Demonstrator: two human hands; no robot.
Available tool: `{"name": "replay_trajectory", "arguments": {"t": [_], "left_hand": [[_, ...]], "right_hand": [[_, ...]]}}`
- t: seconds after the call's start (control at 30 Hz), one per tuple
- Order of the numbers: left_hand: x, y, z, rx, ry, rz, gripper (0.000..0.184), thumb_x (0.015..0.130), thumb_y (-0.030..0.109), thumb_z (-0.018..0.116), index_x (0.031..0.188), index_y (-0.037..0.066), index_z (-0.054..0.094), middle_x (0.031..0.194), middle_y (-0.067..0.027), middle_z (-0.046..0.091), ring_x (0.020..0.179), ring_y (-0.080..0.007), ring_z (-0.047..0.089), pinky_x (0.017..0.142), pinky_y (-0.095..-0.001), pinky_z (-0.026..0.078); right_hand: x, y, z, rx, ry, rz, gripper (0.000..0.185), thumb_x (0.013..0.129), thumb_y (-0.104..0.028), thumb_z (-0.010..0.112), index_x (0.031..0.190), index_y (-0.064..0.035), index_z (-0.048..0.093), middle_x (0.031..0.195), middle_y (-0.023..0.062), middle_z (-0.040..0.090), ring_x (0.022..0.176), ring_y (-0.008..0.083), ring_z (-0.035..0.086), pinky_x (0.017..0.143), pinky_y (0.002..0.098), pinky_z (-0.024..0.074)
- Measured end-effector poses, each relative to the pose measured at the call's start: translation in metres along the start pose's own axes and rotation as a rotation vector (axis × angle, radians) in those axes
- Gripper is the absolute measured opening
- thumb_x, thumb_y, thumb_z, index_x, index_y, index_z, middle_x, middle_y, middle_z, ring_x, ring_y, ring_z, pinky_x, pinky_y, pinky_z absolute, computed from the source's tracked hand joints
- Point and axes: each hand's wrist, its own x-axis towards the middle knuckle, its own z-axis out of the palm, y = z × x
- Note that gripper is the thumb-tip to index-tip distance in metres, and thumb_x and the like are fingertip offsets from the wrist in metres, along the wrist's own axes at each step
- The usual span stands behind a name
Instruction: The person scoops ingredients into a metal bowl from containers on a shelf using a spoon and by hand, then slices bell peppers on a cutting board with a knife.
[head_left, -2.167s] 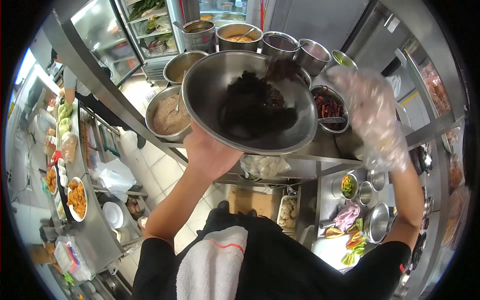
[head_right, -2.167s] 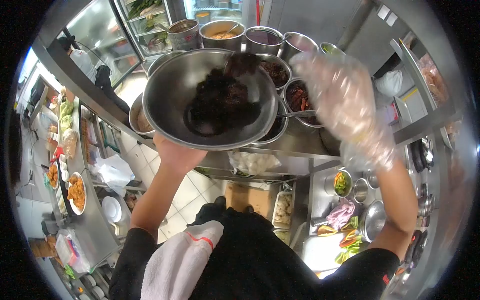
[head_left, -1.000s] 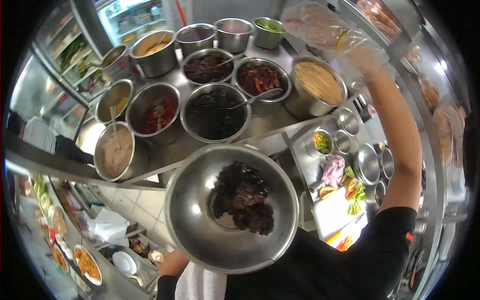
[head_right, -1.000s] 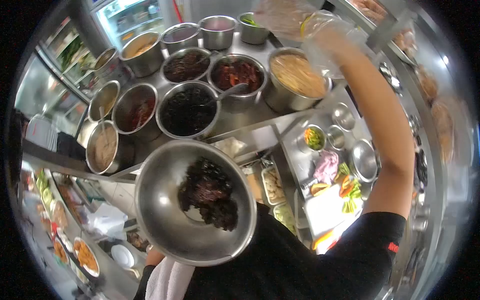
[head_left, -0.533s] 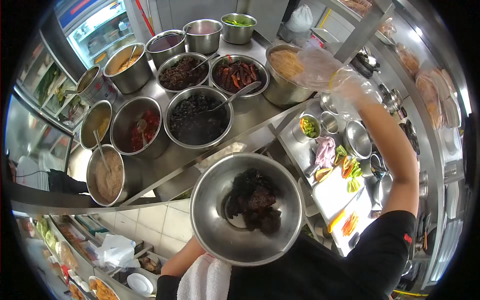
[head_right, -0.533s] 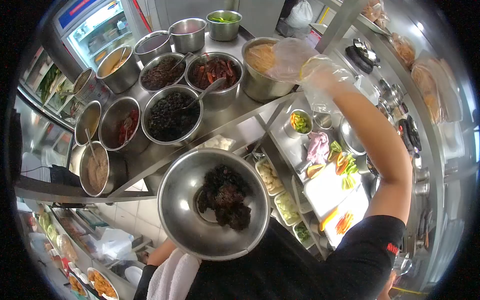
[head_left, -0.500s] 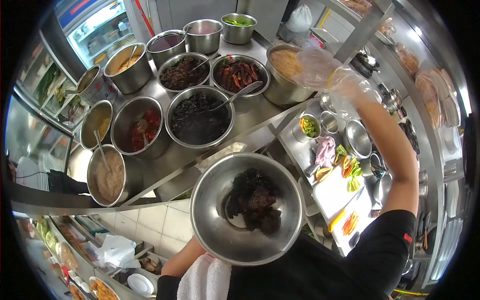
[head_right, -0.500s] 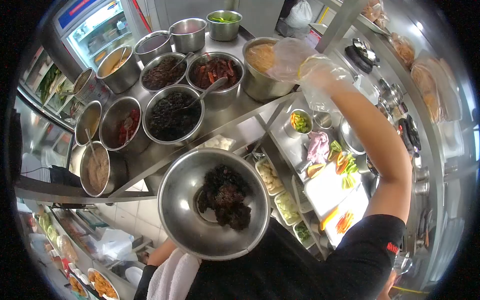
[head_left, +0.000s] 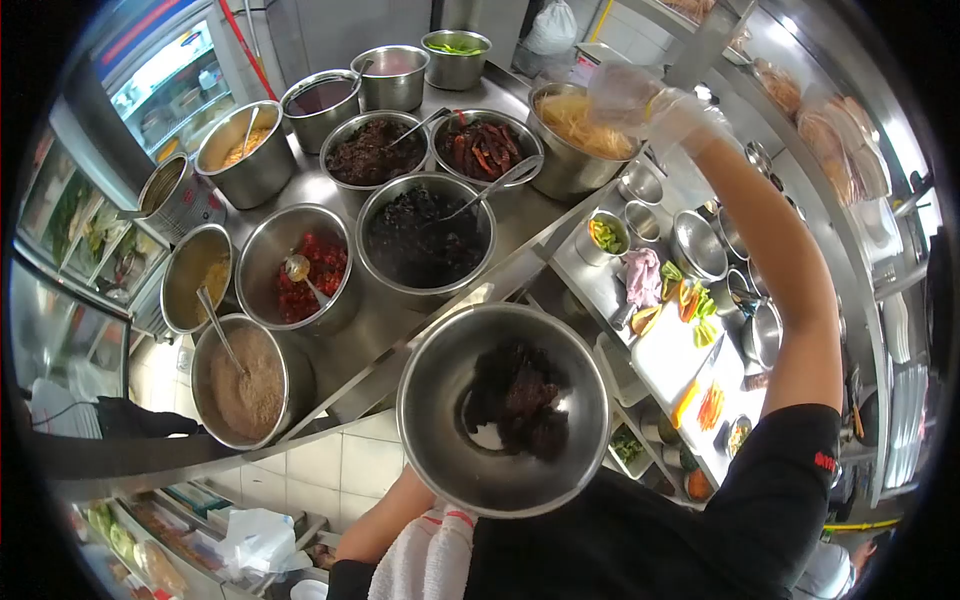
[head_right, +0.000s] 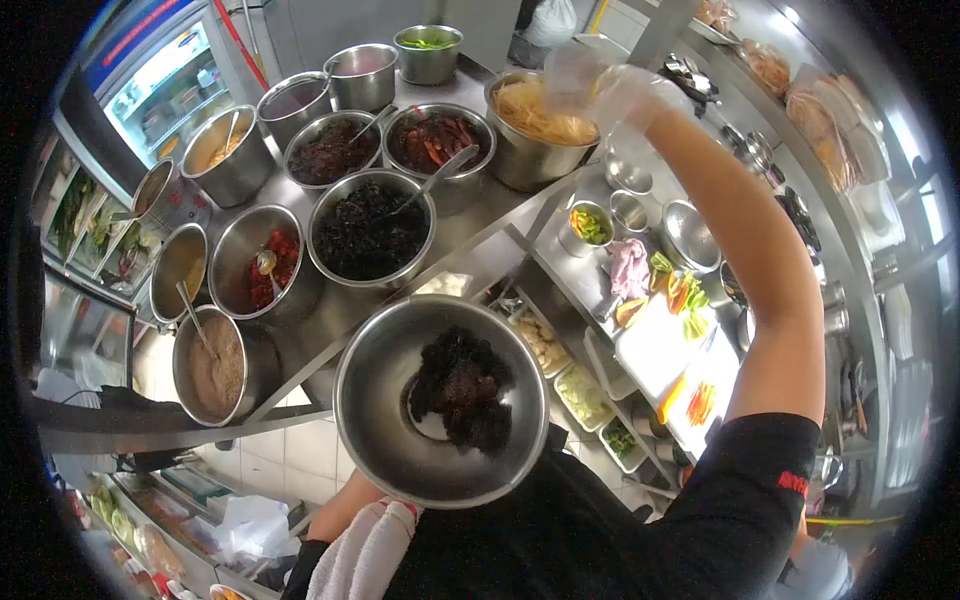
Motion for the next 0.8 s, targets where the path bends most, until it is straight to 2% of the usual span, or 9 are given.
{"name": "replay_trajectory", "arguments": {"t": [0.03,0.1,0.13,0.17,0.53,0.57,0.6,0.7,0.8], "left_hand": [[0.001,0.0,0.0,-0.015,-0.007,-0.015,0.052,0.095,0.033,0.035,0.137,0.003,0.038,0.136,-0.0144,0.046,0.122,-0.0283,0.047,0.105,-0.0465,0.036],[0.005,0.001,0.0,-0.033,-0.029,-0.039,0.052,0.096,0.034,0.034,0.137,0.003,0.037,0.136,-0.0143,0.046,0.122,-0.0281,0.047,0.105,-0.0463,0.036],[0.009,0.0,0.001,-0.042,-0.042,-0.048,0.052,0.096,0.034,0.034,0.137,0.003,0.037,0.136,-0.0143,0.046,0.122,-0.028,0.047,0.105,-0.0461,0.036],[0.012,-0.001,0.002,-0.044,-0.055,-0.063,0.052,0.096,0.034,0.034,0.137,0.003,0.037,0.136,-0.0143,0.046,0.122,-0.0279,0.047,0.105,-0.046,0.036],[0.049,-0.021,0.017,-0.037,-0.231,-0.089,0.052,0.098,0.035,0.031,0.138,0.003,0.036,0.136,-0.0141,0.045,0.123,-0.0266,0.047,0.106,-0.0445,0.036],[0.049,-0.026,0.01,-0.038,-0.209,-0.076,0.052,0.098,0.035,0.031,0.138,0.003,0.036,0.136,-0.0141,0.045,0.123,-0.0265,0.047,0.106,-0.0444,0.036],[0.042,-0.03,-0.002,-0.018,-0.089,-0.074,0.054,0.094,0.036,0.039,0.135,0.002,0.04,0.134,-0.0153,0.048,0.119,-0.0291,0.051,0.102,-0.0467,0.04],[0.04,-0.036,-0.017,-0.108,0.028,-0.111,0.056,0.088,0.037,0.046,0.132,0.002,0.045,0.13,-0.0167,0.051,0.119,-0.0319,0.051,0.1,-0.0494,0.042],[0.028,-0.04,-0.035,-0.139,0.1,-0.105,0.056,0.085,0.037,0.047,0.129,0.003,0.049,0.129,-0.0171,0.052,0.118,-0.035,0.051,0.101,-0.0514,0.04]], "right_hand": [[-0.002,0.001,-0.014,-0.002,-0.015,0.004,0.029,0.09,-0.032,0.053,0.095,-0.0079,0.068,0.096,0.0126,0.067,0.093,0.0258,0.061,0.074,0.0383,0.0506],[-0.006,-0.004,-0.066,0.029,0.07,-0.128,0.03,0.085,-0.024,0.06,0.111,-0.0098,0.061,0.103,0.0103,0.062,0.093,0.0262,0.061,0.07,0.0343,0.0508],[0.012,-0.045,-0.134,-0.086,-0.462,0.173,0.033,0.09,-0.035,0.052,0.093,-0.0052,0.067,0.09,0.0119,0.067,0.088,0.0277,0.062,0.075,0.0363,0.049],[0.017,-0.049,-0.155,-0.1,-0.487,0.268,0.033,0.09,-0.034,0.052,0.093,-0.005,0.067,0.09,0.0119,0.067,0.087,0.0273,0.062,0.075,0.036,0.0491],[-0.003,-0.048,-0.14,-0.037,-0.371,0.272,0.029,0.092,-0.029,0.052,0.094,-0.0028,0.064,0.088,0.0113,0.065,0.079,0.0229,0.062,0.067,0.032,0.0503],[-0.001,-0.047,-0.137,-0.043,-0.361,0.265,0.029,0.092,-0.028,0.052,0.094,-0.0026,0.064,0.087,0.0113,0.065,0.078,0.0225,0.062,0.066,0.0317,0.0504],[-0.001,-0.047,-0.134,-0.045,-0.353,0.257,0.028,0.092,-0.028,0.052,0.094,-0.0024,0.064,0.087,0.0112,0.065,0.078,0.0221,0.062,0.066,0.0313,0.0505],[0.0,-0.048,-0.134,-0.065,-0.342,0.24,0.027,0.093,-0.026,0.051,0.095,-0.0018,0.063,0.087,0.0111,0.064,0.076,0.0209,0.061,0.064,0.0303,0.0509],[0.0,-0.052,-0.133,-0.084,-0.344,0.232,0.026,0.093,-0.025,0.051,0.095,-0.0012,0.062,0.086,0.011,0.064,0.073,0.0197,0.061,0.061,0.0292,0.0512]]}}
